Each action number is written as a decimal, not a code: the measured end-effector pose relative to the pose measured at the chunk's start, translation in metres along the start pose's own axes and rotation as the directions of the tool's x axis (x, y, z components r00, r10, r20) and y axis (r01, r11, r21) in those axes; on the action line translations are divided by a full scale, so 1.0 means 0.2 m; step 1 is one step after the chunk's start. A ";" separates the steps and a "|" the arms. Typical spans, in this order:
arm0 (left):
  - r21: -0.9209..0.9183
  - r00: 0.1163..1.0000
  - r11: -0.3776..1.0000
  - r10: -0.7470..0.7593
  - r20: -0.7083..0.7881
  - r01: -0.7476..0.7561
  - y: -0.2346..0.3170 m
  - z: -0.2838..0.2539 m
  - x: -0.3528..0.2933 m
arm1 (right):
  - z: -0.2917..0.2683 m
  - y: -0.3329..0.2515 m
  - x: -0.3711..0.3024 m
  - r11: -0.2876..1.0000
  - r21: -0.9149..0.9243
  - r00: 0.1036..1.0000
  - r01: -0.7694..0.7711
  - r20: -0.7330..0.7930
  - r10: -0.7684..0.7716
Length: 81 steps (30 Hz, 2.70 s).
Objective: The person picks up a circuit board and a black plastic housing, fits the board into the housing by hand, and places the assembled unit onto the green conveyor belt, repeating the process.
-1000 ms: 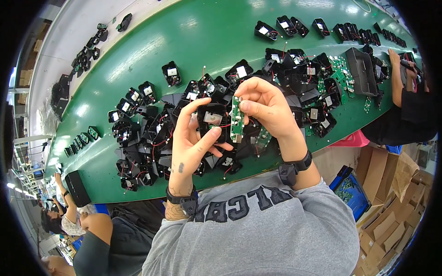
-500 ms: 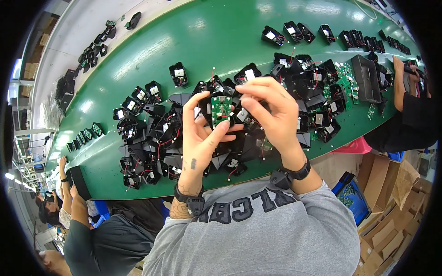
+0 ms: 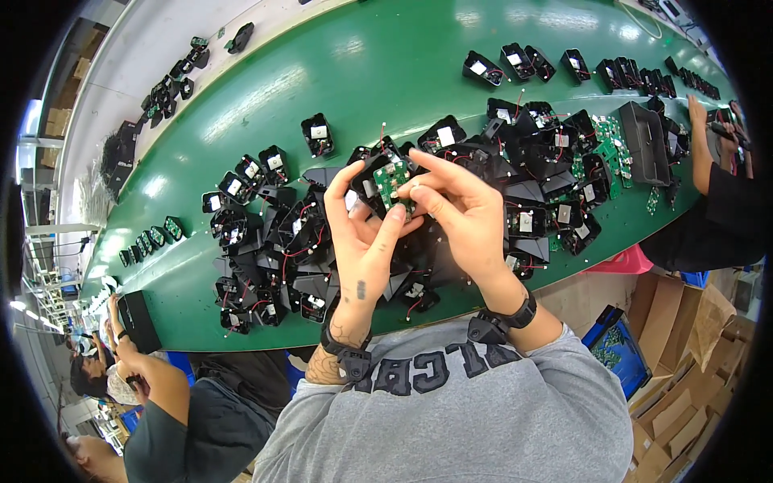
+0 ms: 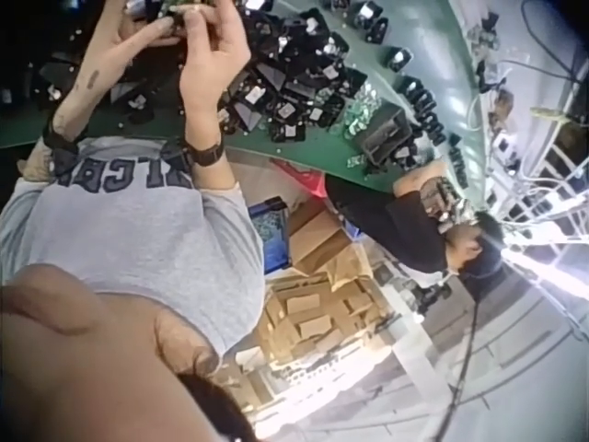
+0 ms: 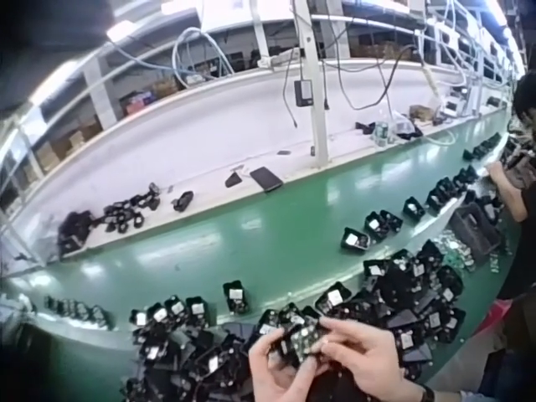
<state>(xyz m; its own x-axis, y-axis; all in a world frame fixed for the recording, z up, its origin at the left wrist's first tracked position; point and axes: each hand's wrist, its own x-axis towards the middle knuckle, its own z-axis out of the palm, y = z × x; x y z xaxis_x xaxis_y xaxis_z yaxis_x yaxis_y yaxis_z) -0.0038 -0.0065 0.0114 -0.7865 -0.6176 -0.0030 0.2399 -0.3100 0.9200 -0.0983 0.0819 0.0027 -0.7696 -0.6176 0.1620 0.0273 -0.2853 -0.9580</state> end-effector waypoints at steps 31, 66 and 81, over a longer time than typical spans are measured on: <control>0.451 0.800 0.685 0.588 0.123 -0.573 -0.14 -0.06 0.03 | -0.04 -0.02 0.02 0.861 0.296 0.907 -0.414 0.209 0.365; 0.462 0.985 0.885 -0.125 0.121 0.056 0.16 -0.03 0.03 | -0.17 -0.11 0.06 0.896 0.148 0.894 -0.418 0.239 0.378; -0.063 0.959 0.982 -0.157 0.237 0.176 0.11 0.00 -0.03 | -0.05 -0.22 0.05 0.968 -0.153 0.979 -0.199 0.015 0.204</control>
<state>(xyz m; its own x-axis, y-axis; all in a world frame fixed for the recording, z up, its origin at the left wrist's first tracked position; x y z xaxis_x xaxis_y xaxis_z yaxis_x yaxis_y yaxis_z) 0.0061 -0.0103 0.0317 -0.9264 -0.3726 -0.0543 0.1330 -0.4588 0.8785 -0.1133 0.0966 0.0440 -0.7381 -0.6739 -0.0329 0.0821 -0.0413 -0.9958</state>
